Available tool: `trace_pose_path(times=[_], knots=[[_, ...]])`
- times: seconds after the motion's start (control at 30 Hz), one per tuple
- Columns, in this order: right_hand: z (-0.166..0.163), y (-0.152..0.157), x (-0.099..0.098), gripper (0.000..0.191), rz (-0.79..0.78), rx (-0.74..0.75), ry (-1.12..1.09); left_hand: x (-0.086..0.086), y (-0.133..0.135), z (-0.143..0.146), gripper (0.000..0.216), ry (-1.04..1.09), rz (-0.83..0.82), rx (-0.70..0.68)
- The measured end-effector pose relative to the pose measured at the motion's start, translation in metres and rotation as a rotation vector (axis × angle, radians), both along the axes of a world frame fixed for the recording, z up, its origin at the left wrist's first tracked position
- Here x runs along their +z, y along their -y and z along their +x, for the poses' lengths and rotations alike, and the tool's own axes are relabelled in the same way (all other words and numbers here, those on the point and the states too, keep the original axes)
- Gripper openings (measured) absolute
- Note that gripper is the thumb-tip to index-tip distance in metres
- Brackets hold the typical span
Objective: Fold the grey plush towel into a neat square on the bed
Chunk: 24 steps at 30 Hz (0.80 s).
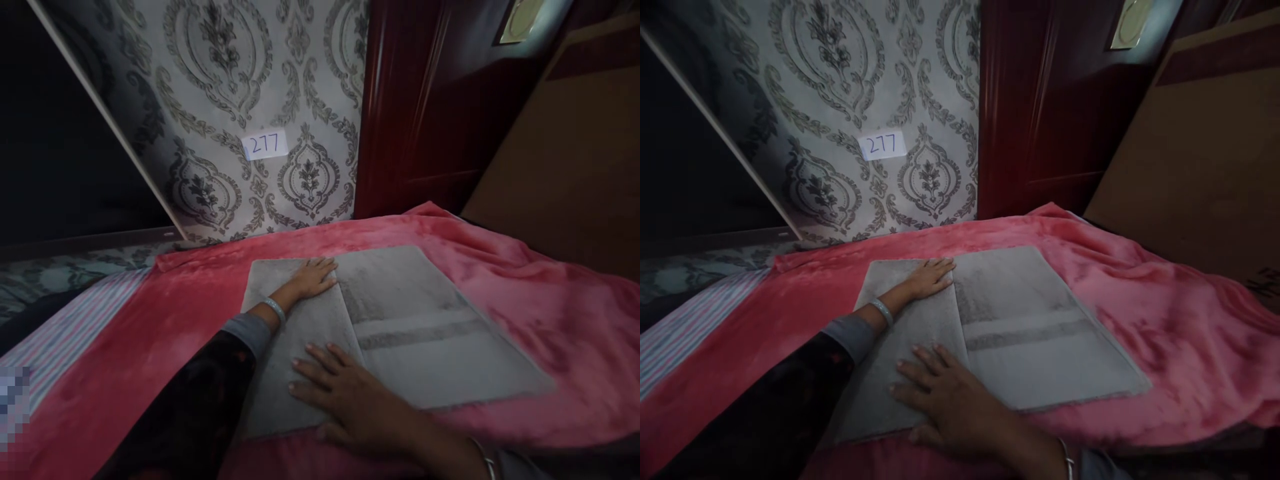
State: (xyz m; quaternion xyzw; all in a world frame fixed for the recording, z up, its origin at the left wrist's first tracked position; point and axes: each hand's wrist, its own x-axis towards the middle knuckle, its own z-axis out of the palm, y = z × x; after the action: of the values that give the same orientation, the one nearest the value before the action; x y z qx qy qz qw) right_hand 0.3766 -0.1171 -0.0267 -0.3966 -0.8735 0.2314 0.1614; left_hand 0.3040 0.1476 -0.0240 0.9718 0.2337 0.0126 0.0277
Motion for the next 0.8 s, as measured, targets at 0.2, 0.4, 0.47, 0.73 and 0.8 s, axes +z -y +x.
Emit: trace_pose_path(times=[0.2,0.4,0.47,0.73,0.8], knots=[[-0.005,0.004,0.001,0.063,0.017,-0.038,0.055,0.009,0.013,0.001,0.062,0.002,0.016,0.058],[-0.003,0.011,0.005,0.060,0.013,-0.042,0.053,0.030,0.026,-0.034,0.059,0.027,-0.008,0.170],[0.004,0.007,0.009,0.058,0.004,-0.043,-0.014,0.036,0.029,-0.063,0.057,0.034,-0.017,0.223],[0.019,-0.094,0.018,0.069,0.244,-0.464,0.056,0.021,0.086,-0.160,0.062,0.101,0.003,0.460],[0.015,-0.107,0.009,0.066,0.256,-0.484,0.168,0.011,0.106,-0.168,0.068,0.099,-0.008,0.430]])
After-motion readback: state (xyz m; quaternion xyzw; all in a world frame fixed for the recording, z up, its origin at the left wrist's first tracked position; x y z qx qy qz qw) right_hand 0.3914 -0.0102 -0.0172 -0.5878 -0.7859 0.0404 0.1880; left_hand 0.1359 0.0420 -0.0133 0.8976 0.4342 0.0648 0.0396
